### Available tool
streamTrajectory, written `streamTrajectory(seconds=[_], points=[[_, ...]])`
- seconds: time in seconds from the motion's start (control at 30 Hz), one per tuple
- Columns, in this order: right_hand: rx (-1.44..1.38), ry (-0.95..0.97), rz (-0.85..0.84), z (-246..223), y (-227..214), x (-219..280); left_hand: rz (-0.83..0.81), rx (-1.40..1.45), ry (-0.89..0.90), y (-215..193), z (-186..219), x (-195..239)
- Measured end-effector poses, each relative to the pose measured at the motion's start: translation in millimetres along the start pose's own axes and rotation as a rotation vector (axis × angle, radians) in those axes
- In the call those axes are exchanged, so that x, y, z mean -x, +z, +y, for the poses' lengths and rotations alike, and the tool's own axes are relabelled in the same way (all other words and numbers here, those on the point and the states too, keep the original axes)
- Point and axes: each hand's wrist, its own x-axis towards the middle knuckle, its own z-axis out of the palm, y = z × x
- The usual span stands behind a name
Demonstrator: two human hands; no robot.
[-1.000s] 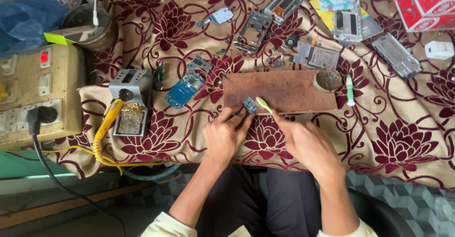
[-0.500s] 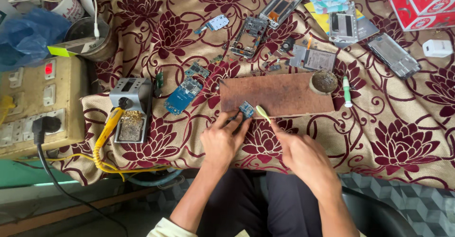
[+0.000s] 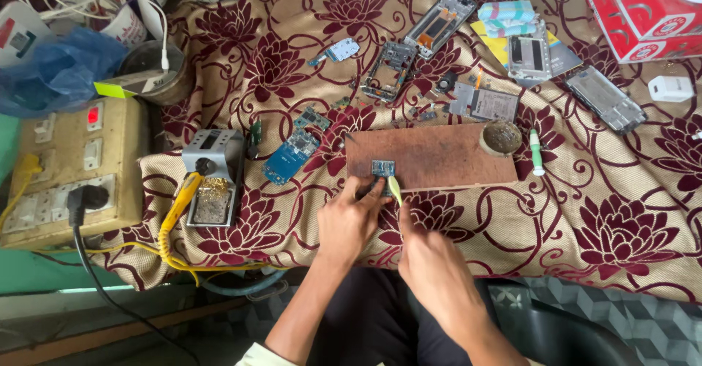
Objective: The person scrubs a small blue circuit board with a yellow toothbrush on a wooden work surface. The person repeatedly brushes the board's surface and edges, then places it down and picks up another similar board to continue scrubbing.
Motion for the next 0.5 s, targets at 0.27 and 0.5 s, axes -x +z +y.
streamTrajectory(seconds=[0.27,0.5], points=[[0.055,-0.033,0.191,-0.2,-5.7,-39.3,-0.033,0.024,-0.010,0.8,-4.1,1.1],[0.121,-0.013,0.175,-8.1,0.7,-20.6,0.001,-0.008,-0.027,1.3,-2.7,4.0]])
